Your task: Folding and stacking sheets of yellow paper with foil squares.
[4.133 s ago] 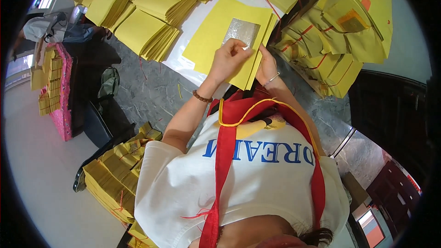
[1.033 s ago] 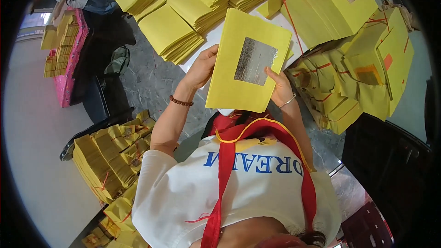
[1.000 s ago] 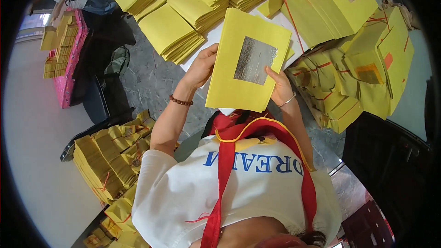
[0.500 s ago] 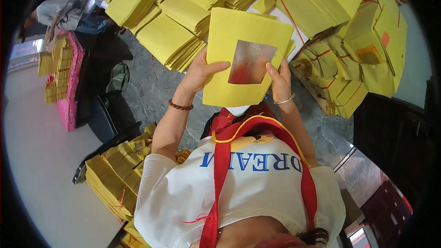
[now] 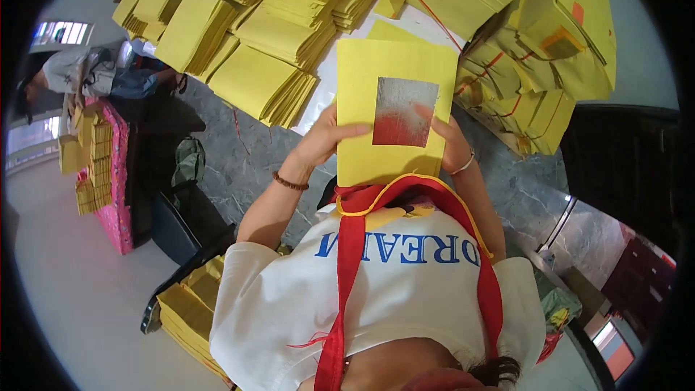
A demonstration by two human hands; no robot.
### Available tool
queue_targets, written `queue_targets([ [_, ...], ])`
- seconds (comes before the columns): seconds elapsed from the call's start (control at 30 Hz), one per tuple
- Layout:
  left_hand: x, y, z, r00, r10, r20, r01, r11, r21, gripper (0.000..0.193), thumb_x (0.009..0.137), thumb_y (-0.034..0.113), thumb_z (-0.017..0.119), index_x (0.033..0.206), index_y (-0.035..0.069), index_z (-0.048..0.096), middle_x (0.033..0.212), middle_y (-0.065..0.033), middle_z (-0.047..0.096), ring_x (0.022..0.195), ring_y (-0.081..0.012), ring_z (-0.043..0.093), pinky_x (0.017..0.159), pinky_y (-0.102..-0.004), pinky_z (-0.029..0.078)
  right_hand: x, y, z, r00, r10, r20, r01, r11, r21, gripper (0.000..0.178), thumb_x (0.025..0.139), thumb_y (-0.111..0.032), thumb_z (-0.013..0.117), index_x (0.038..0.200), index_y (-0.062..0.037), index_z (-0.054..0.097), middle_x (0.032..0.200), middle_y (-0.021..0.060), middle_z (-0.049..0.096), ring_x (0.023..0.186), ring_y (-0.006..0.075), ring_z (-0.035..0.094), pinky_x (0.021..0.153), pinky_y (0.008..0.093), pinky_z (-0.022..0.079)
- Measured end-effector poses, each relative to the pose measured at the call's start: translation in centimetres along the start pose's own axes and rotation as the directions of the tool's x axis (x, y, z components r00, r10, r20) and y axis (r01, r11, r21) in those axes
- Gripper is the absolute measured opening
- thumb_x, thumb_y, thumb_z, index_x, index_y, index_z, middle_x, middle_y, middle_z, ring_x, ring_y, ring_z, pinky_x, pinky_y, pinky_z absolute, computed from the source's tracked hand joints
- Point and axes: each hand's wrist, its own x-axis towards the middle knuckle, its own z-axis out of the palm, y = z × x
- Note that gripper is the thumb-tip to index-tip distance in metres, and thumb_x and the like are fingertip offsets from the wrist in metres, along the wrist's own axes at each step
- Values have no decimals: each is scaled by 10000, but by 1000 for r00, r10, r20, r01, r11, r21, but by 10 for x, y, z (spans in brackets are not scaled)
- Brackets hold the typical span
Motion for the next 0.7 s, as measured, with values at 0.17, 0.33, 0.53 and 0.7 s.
queue_targets([
  [0.17, 13, -6, -5, 999, 24, 42, -33, 974, 224, 312, 716, 21, 637, 1013, 37, 541, 942, -32, 591, 839, -109, 560, 755, -256, 457, -6, -19, 1, 977, -201, -73, 136, 849, -510, 328, 790, -139, 564, 1096, -34, 507, 951, 19, 563, 866, 123, 536, 750, 291, 438],
  [0.33, 53, 50, -3, 805, 592, 27, -573, 766, 293, 778, 632, 134, 742, 1264, 24, 302, 1215, -104, 404, 1123, -172, 394, 878, -300, 396, -2, -102, 54, 903, -369, 218, 342, 315, -885, 255, 818, -146, 529, 1036, -14, 515, 857, 90, 597, 724, 189, 564, 631, 309, 434],
  [0.53, 79, 63, -16, 814, 538, 219, -530, 532, 661, 568, 661, 135, 724, 1149, 24, 456, 1102, -74, 503, 994, -154, 485, 806, -271, 434, 26, -115, 81, 899, -117, 422, 321, -480, -816, 292, 795, -113, 495, 1086, -84, 501, 769, 156, 588, 719, 301, 562, 624, 357, 436],
  [0.7, 81, 25, -41, 902, 426, 67, -417, 821, 389, 239, 742, 59, 642, 967, 7, 580, 881, -19, 609, 820, -115, 563, 742, -248, 453, 24, -117, 64, 908, -80, 412, 311, -531, -788, 454, 731, -73, 578, 1170, -101, 462, 934, 153, 595, 828, 259, 581, 694, 333, 457],
])
